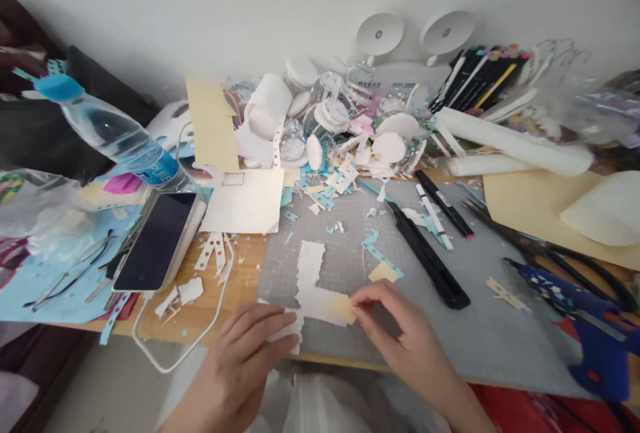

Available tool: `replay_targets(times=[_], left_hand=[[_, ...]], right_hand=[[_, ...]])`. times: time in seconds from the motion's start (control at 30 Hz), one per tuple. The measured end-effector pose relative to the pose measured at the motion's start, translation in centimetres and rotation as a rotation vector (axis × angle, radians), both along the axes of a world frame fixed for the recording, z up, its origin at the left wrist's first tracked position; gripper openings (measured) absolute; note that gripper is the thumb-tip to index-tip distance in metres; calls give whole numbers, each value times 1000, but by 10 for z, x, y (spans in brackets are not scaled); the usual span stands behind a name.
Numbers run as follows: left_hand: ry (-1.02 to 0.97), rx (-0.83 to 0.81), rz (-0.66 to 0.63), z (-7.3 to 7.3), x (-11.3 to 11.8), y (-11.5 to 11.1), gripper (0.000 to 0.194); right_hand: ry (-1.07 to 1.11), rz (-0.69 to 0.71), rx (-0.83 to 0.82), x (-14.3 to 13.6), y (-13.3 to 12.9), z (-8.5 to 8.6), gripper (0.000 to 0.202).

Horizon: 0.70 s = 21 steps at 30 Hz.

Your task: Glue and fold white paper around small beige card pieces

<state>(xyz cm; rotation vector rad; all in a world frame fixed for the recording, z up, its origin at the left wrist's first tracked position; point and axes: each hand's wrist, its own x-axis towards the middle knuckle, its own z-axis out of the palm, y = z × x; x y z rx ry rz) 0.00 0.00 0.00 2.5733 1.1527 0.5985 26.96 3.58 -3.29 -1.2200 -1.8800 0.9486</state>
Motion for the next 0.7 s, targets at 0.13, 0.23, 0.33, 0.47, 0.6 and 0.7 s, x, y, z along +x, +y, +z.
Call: replay_targets(times=[0.13,0.23,0.33,0.47,0.6,0.7], left_hand=[[-30,78,19,-10,16,-12,46],[12,114,13,-18,24,-15,43],[42,120,17,-23,22,-15,40],[53,116,9,-23,9,-12,41],[57,114,-40,-19,0,-7,42],[41,110,-47,-17,0,-4,41]], right_hand=[[-105,5,80,-18,4,-2,11],[-143,-25,119,-23,3,-8,9],[-176,-55,136,-24,1,-12,7],[-214,-82,146,-27,0,-12,6],[-248,-104,151,-30,0,-11,8],[-272,-118,153,-33,1,-10,11]])
